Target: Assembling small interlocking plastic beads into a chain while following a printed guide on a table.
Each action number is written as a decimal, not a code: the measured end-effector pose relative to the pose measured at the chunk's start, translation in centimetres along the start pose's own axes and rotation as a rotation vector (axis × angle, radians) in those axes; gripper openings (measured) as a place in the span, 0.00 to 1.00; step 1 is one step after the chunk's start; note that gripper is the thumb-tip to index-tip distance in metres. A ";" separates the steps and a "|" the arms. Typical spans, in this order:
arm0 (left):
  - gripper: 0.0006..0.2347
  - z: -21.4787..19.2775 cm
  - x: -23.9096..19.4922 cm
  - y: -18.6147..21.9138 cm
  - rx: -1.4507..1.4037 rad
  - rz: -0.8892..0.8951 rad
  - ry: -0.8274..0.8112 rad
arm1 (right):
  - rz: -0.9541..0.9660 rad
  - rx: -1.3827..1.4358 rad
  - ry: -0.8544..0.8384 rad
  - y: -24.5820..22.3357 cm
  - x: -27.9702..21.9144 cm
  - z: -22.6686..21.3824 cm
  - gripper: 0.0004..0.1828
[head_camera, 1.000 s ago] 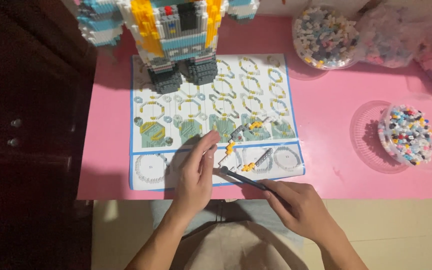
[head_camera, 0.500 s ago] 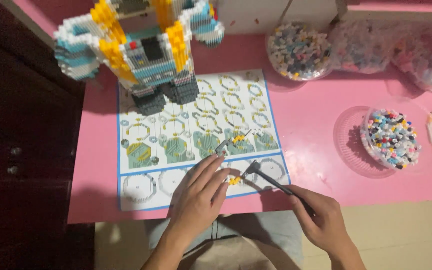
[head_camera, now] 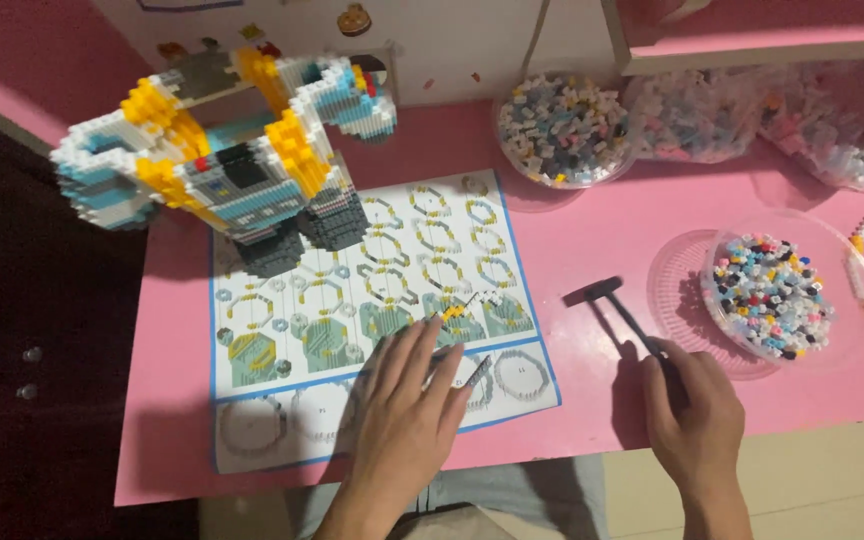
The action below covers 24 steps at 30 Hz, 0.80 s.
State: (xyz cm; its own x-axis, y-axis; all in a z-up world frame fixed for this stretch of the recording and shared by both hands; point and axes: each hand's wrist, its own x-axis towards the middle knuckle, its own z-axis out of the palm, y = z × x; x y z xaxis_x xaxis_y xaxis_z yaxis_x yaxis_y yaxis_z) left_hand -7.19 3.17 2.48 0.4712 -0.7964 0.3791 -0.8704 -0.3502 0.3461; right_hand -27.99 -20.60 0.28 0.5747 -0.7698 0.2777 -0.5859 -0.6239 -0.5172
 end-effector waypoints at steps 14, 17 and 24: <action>0.25 2.3 4.3 0.1 0.057 0.023 -0.118 | -0.003 -0.159 0.108 0.7 0.0 2.2 0.13; 0.24 2.3 4.5 0.2 0.008 -0.002 -0.157 | -0.039 -0.179 0.123 0.8 0.0 2.2 0.12; 0.25 2.2 4.6 0.3 -0.069 -0.072 -0.214 | -0.051 -0.212 0.089 1.4 0.0 2.1 0.12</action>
State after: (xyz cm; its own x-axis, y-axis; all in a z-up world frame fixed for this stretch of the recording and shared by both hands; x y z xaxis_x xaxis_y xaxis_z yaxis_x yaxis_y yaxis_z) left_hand -5.64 -1.70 2.47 0.4846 -0.8595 0.1627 -0.8202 -0.3817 0.4261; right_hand -27.60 -21.20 -2.13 0.5592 -0.7397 0.3742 -0.6700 -0.6692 -0.3214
